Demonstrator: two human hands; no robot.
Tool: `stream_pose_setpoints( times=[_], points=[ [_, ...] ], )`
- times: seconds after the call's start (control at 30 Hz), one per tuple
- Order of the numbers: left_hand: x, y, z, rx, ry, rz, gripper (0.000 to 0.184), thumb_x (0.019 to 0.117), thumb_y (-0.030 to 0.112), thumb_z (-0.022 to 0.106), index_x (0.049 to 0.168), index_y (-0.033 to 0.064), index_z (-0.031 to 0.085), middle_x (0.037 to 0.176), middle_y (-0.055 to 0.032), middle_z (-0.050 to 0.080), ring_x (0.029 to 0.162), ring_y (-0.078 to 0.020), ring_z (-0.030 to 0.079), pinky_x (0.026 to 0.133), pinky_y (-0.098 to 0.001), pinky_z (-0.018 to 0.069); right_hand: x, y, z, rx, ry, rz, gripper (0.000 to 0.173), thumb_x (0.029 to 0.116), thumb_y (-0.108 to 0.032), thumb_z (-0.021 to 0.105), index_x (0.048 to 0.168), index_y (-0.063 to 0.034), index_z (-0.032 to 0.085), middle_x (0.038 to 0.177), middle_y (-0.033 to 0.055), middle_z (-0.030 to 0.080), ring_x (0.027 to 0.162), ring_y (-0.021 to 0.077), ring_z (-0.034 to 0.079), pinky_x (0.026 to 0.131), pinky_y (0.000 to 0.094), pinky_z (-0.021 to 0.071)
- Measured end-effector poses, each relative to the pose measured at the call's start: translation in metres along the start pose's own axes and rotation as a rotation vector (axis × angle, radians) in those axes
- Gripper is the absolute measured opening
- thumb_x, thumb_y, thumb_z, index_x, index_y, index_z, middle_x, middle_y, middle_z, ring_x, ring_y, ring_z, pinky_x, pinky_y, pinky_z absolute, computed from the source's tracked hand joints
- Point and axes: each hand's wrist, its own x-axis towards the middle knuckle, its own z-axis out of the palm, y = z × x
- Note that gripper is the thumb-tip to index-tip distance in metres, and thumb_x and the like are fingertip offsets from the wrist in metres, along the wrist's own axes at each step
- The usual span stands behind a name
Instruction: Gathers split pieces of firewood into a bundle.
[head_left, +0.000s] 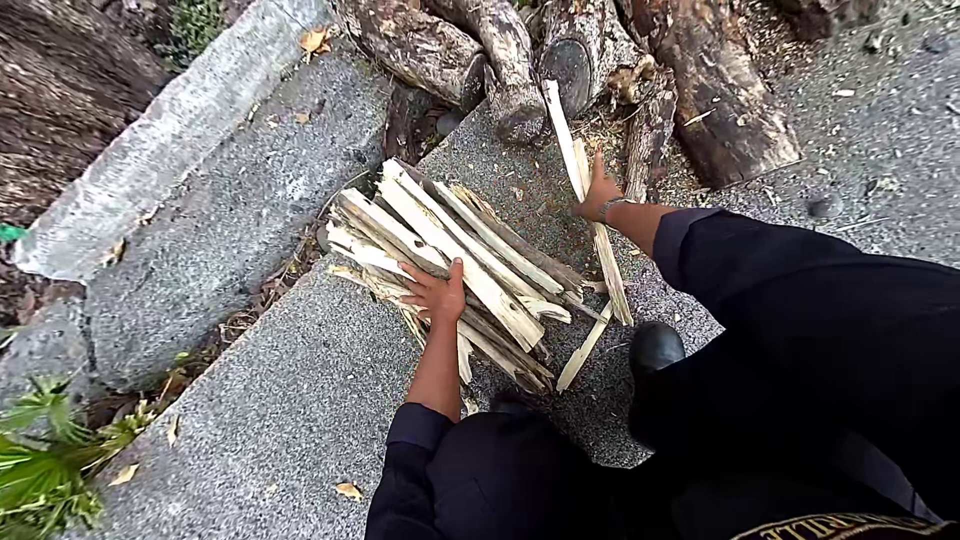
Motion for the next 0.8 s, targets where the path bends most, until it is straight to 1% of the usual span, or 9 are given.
stream_pose_setpoints(
  times=[0.07,0.13,0.27,0.37,0.47,0.57,0.63,0.73,0.8],
  points=[
    [0.0,0.003,-0.002,-0.003,-0.013,-0.008,0.122,0.0869,0.081,0.054,0.161,0.0244,-0.025,0.169,-0.0256,-0.017,0.152,-0.0581,-0.005,0.104,-0.0867,0.0188,0.0,0.013,0.0,0.092,-0.121,-0.094,0.119,0.0801,-0.019,0.084,0.166,-0.0185,0.002,0.13,0.033,0.061,0.113,0.0507,0.065,0.093,0.0707,0.0508],
    [-0.002,0.006,-0.007,-0.005,-0.021,-0.039,0.124,0.0856,0.081,0.056,0.162,0.0238,-0.023,0.169,-0.0256,-0.015,0.153,-0.0563,-0.006,0.107,-0.0856,0.0184,-0.001,0.008,-0.001,0.277,-0.125,-0.194,0.107,0.0817,-0.012,0.08,0.165,-0.0165,0.012,0.136,0.0285,0.059,0.118,0.0452,0.063,0.097,0.0667,0.0514],
    [-0.003,0.007,-0.007,-0.019,-0.02,-0.045,0.126,0.084,0.081,0.058,0.163,0.0226,-0.022,0.17,-0.0241,-0.015,0.154,-0.0541,-0.008,0.108,-0.0854,0.0148,-0.026,-0.036,-0.008,0.39,-0.101,-0.444,0.108,0.0753,-0.006,0.076,0.164,-0.0154,0.015,0.137,0.0251,0.059,0.118,0.0389,0.065,0.096,0.0606,0.0545],
    [-0.002,0.006,-0.006,-0.008,-0.022,-0.043,0.128,0.0828,0.083,0.057,0.162,0.0225,-0.023,0.17,-0.0228,-0.015,0.154,-0.0538,-0.008,0.108,-0.0849,0.0172,-0.059,-0.076,0.003,0.337,-0.291,-0.623,0.101,0.0746,-0.008,0.08,0.161,-0.0165,0.027,0.136,0.0213,0.061,0.12,0.0349,0.064,0.1,0.0585,0.0534],
    [0.0,0.004,-0.005,-0.031,-0.018,-0.036,0.127,0.0828,0.082,0.058,0.162,0.0235,-0.022,0.17,-0.022,-0.015,0.154,-0.0536,-0.007,0.107,-0.086,0.0163,-0.083,-0.101,0.037,0.195,-0.551,-0.658,0.085,0.084,-0.039,0.084,0.154,-0.0176,0.042,0.131,0.018,0.065,0.119,0.0325,0.065,0.102,0.0596,0.0516],
    [0.003,0.003,-0.005,-0.02,-0.026,-0.037,0.128,0.0819,0.084,0.057,0.162,0.0248,-0.023,0.17,-0.0206,-0.017,0.154,-0.0537,-0.007,0.106,-0.0864,0.0156,-0.088,-0.101,0.068,-0.016,-0.595,-0.576,0.101,0.0898,-0.075,0.058,0.164,-0.0161,0.025,0.146,0.0238,0.056,0.132,0.0427,0.057,0.108,0.0684,0.0431],
    [0.004,0.002,-0.006,-0.017,-0.036,-0.036,0.128,0.0814,0.084,0.057,0.162,0.025,-0.024,0.17,-0.02,-0.018,0.154,-0.053,-0.008,0.106,-0.0866,0.0145,-0.089,-0.097,0.067,-0.036,-0.579,-0.512,0.097,0.0928,-0.082,0.041,0.165,-0.0203,0.022,0.147,0.0241,0.055,0.133,0.0443,0.055,0.108,0.0698,0.0417],
    [0.004,0.002,-0.005,-0.013,-0.035,-0.049,0.129,0.0808,0.085,0.057,0.162,0.0251,-0.024,0.17,-0.0209,-0.017,0.154,-0.053,-0.008,0.106,-0.0863,0.0155,-0.081,-0.092,0.047,-0.05,-0.534,-0.497,0.074,0.1045,-0.068,0.029,0.163,-0.0219,0.03,0.142,0.025,0.059,0.13,0.0456,0.057,0.106,0.0703,0.0426],
    [0.004,0.004,-0.004,-0.01,-0.034,-0.056,0.129,0.0814,0.085,0.057,0.161,0.0254,-0.025,0.17,-0.0209,-0.018,0.154,-0.0526,-0.01,0.107,-0.0862,0.0151,-0.073,-0.093,0.035,-0.047,-0.512,-0.486,0.058,0.1095,-0.051,0.035,0.159,-0.0214,0.037,0.136,0.0237,0.063,0.127,0.0441,0.059,0.104,0.0692,0.0436]
  ],
)
